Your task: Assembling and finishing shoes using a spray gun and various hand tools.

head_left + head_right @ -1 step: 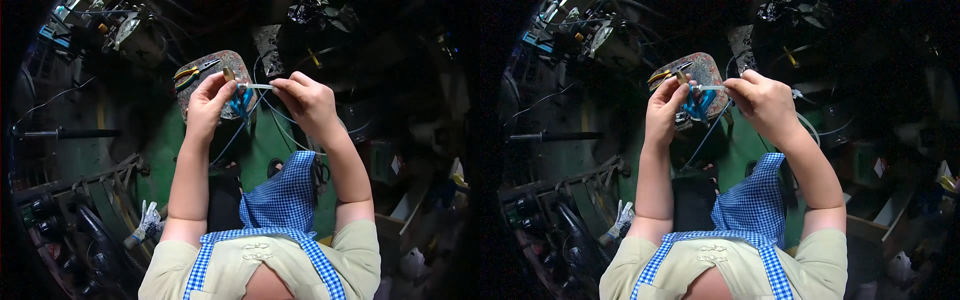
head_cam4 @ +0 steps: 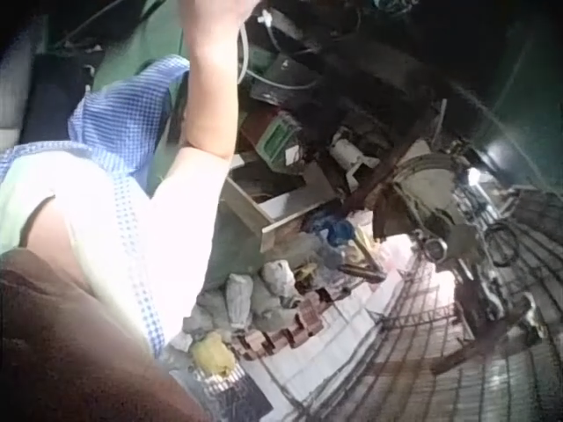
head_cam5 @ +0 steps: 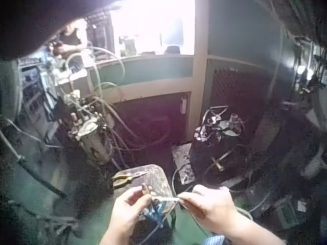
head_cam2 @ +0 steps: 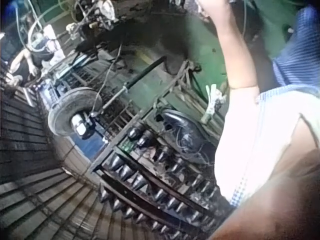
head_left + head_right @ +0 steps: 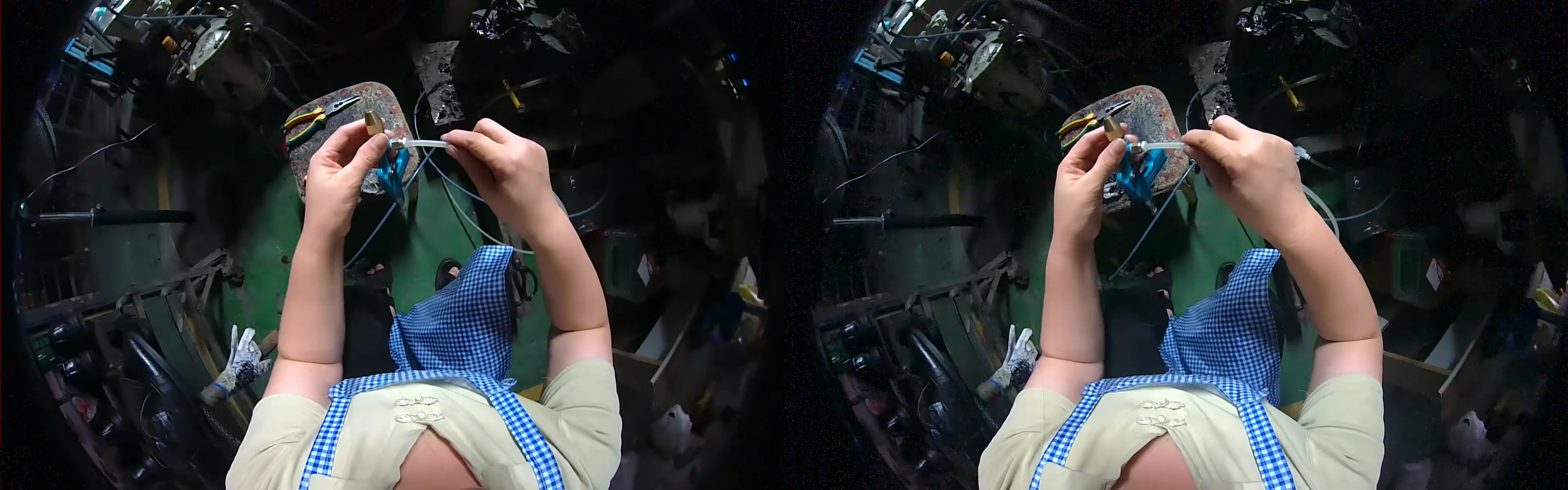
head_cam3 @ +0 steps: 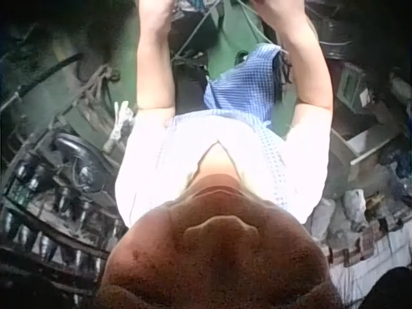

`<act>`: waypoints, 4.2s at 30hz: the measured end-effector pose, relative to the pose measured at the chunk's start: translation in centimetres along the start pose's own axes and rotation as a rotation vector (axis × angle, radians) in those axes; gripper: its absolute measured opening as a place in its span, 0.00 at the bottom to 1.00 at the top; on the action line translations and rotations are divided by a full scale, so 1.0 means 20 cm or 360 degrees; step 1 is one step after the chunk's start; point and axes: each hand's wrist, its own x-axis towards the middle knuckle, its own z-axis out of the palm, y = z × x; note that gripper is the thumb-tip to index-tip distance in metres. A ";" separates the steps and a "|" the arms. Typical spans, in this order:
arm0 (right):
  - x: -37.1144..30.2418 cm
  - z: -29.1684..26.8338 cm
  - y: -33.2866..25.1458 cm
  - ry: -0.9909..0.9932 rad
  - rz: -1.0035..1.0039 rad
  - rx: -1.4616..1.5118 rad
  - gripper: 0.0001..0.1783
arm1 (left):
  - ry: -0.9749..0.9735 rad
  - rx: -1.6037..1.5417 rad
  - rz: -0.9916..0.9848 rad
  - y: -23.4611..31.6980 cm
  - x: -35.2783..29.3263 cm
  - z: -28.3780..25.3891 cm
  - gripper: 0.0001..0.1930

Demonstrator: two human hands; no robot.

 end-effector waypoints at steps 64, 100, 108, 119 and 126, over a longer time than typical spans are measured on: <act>-0.17 0.51 0.05 -0.0081 -0.0084 0.0095 0.25 | 0.0246 -0.0821 -0.0564 -0.40 0.13 -0.36 0.15; 0.10 1.13 0.58 -0.0027 -0.0019 -0.0575 0.21 | 0.0798 -0.0463 -0.0444 -0.46 0.27 -0.54 0.18; 0.07 1.09 0.65 -0.0047 0.0085 -0.0509 0.19 | 0.0739 -0.0515 -0.0452 -0.46 0.28 -0.52 0.17; 0.07 1.06 0.56 -0.0187 0.0064 -0.0522 0.17 | 0.0437 -0.0316 -0.0591 -0.53 0.29 -0.40 0.26; 0.09 1.08 0.59 -0.0285 0.0090 -0.0577 0.21 | 0.0721 -0.0100 -0.0297 -0.47 0.31 -0.51 0.20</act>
